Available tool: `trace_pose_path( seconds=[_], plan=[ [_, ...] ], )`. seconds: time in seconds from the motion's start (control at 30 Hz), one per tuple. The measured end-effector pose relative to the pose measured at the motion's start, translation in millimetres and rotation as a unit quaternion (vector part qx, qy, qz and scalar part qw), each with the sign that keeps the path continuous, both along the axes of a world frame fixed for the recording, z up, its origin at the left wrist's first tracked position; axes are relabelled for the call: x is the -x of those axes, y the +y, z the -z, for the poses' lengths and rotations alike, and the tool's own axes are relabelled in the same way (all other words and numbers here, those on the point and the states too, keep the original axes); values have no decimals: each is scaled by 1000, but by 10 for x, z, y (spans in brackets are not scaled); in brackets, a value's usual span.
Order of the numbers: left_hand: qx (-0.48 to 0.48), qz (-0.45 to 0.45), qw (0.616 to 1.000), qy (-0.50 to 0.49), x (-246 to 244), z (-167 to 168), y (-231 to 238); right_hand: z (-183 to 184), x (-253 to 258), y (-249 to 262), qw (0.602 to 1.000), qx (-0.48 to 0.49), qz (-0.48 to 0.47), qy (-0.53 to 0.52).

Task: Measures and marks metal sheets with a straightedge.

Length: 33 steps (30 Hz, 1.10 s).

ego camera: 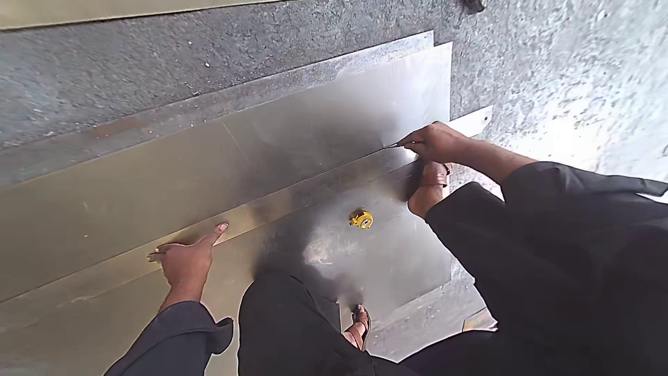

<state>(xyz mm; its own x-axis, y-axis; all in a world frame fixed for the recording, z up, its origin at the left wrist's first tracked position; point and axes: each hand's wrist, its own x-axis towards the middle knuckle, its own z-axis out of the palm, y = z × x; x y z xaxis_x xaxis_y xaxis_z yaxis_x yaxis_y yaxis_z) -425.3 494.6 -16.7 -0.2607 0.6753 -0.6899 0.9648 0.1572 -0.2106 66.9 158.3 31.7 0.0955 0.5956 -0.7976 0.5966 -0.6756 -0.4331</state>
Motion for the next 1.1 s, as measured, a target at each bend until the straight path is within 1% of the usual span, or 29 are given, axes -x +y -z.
trace_pose_path(
  seconds=[0.07,0.1,0.17,0.23,0.3,0.37,0.4,0.43,0.5,0.53,0.57,0.6,0.67,0.77,0.87,1.0,1.1],
  plan=[
    [-3,-4,1000,-1,-26,-3,17,-4,-165,-10,1000,7,-3,4],
    [-2,-1,1000,-1,-29,-3,19,-30,-283,-67,1000,25,-2,-2],
    [-1,5,1000,-6,-30,-15,-2,-93,-594,-293,997,67,5,-32],
    [-1,14,1000,-9,-40,-18,-20,-159,-963,-566,988,129,18,-82],
    [-5,15,1000,-13,8,-6,-32,-161,-1282,-859,971,192,9,-142],
    [-2,14,1000,-19,35,-1,-46,-139,-1479,-1128,931,292,-36,-216],
    [-5,15,1000,-21,32,21,-19,-114,-1536,-1207,919,320,-23,-231],
    [-10,13,1000,-23,21,45,6,-108,-1566,-1223,924,305,14,-231],
    [-8,12,1000,-19,23,19,2,-194,-1390,-1161,943,224,153,-191],
    [-6,10,1000,-21,23,1,-23,-246,-1240,-1084,944,190,215,-164],
    [-6,9,1000,-27,18,-3,-32,-307,-1066,-958,942,167,248,-150],
    [-8,7,999,-34,11,-4,-27,-354,-891,-835,946,145,250,-148],
    [-4,10,999,-42,3,2,2,-351,-644,-667,955,118,215,-169],
    [-3,6,999,-37,-18,-3,22,-252,-476,-563,954,124,187,-198],
    [-6,3,999,-34,-5,-13,15,-121,-406,-601,949,147,178,-213],
    [-1,5,1000,-20,-10,-23,7,-94,-391,-672,941,154,200,-224],
    [4,5,1000,-14,-61,-8,24,-70,-394,-642,942,153,182,-239]
  ],
)
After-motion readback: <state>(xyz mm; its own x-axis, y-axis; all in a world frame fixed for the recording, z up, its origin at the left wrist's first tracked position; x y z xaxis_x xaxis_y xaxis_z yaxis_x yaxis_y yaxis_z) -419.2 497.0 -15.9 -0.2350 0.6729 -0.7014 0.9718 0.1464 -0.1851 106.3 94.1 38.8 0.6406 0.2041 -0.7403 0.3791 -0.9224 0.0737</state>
